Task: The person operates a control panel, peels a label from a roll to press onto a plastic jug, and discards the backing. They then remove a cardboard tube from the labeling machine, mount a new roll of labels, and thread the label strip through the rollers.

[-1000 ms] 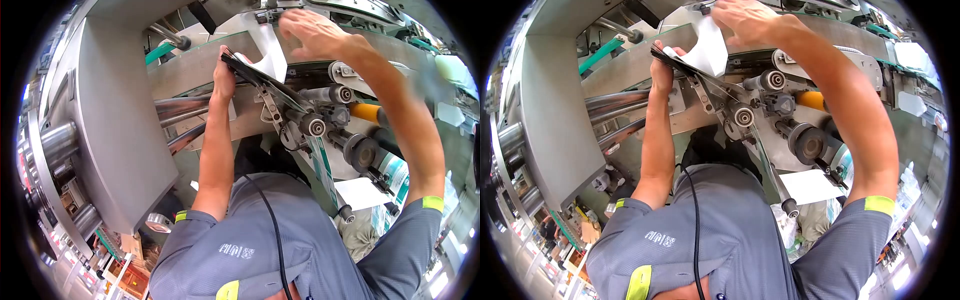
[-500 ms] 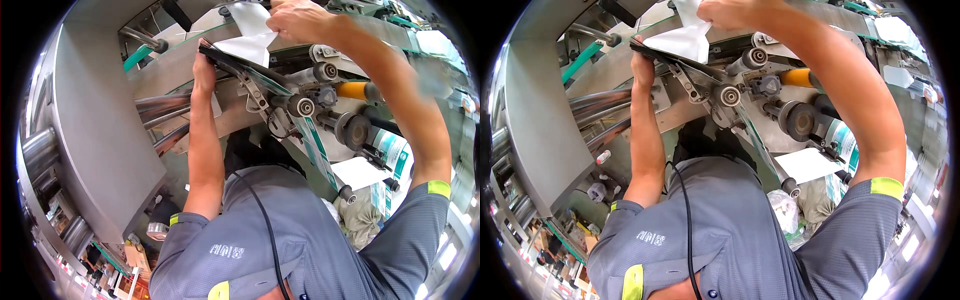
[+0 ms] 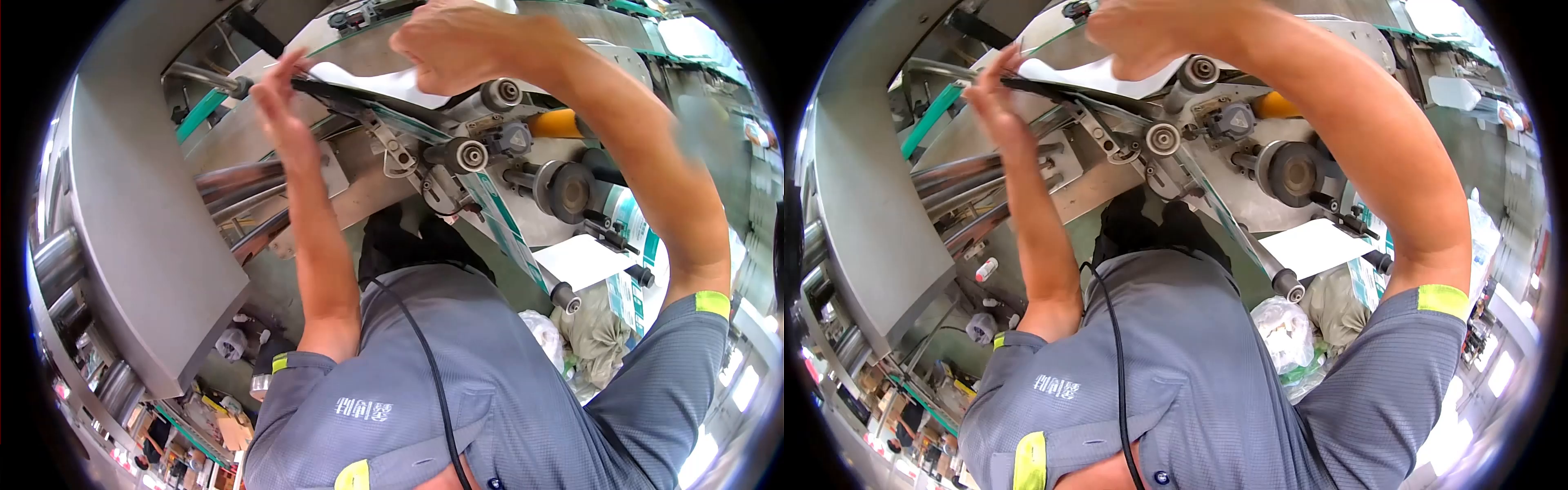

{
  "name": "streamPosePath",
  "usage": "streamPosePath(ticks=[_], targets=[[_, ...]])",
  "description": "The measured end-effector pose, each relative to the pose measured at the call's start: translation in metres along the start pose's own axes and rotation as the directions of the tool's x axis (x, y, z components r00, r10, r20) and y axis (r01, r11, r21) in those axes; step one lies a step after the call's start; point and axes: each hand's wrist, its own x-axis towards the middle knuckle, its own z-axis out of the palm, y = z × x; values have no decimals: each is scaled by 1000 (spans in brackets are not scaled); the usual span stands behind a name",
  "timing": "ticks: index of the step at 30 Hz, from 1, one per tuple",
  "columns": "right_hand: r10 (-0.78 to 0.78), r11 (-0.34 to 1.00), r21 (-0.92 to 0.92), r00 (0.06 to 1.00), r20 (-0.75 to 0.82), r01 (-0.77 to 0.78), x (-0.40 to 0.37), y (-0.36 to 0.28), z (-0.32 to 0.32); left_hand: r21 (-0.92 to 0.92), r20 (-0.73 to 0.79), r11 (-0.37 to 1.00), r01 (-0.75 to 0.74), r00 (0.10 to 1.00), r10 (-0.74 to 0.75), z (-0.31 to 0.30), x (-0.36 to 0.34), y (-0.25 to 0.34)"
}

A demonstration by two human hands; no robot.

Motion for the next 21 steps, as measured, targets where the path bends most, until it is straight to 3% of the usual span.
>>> streamPosePath(ticks=[1,2,3,4,6,7,9,10,11,13,14,15,17,19,21], targets=[[-16,1000,-2,998,-66,16,-2,-2,3,-14,7,1000,5,1000,-5,13,5,28],[-7,998,-67,999,-50,4,-2,0,6,245,115,956,-160,984,135,25,11,58],[2,998,-67,999,-39,-5,-2,2,9,466,251,820,-333,938,238,36,16,78],[36,999,-26,998,-49,-38,0,5,10,460,247,825,-329,939,237,49,21,90],[77,997,38,987,-138,-73,-1,15,17,742,505,568,-357,854,-123,69,28,107],[81,997,32,987,-140,-77,-1,23,20,738,507,570,-361,854,-116,73,34,106],[0,997,68,963,-271,19,-9,37,23,833,552,313,-456,729,-405,80,50,93],[166,986,63,955,-247,-155,-16,33,19,775,631,288,-562,717,-297,79,50,89],[177,984,57,952,-249,-168,-25,33,13,767,640,297,-569,713,-288,82,55,87],[186,982,-3,978,-93,-187,-43,34,6,779,625,265,-569,667,-405,88,65,89],[155,987,-21,979,-134,-159,-65,34,3,773,635,289,-565,686,-355,88,64,89],[326,938,-146,943,59,-315,-66,37,-1,766,642,290,-573,683,-348,87,67,89],[358,906,-226,933,-39,-357,-95,66,14,795,605,255,-551,685,-407,87,72,87],[546,809,-208,834,-81,-549,-112,86,17,790,611,209,-577,711,-349,84,71,84],[547,790,-236,824,-148,-566,-133,97,16,838,545,166,-521,776,-318,85,70,84]])
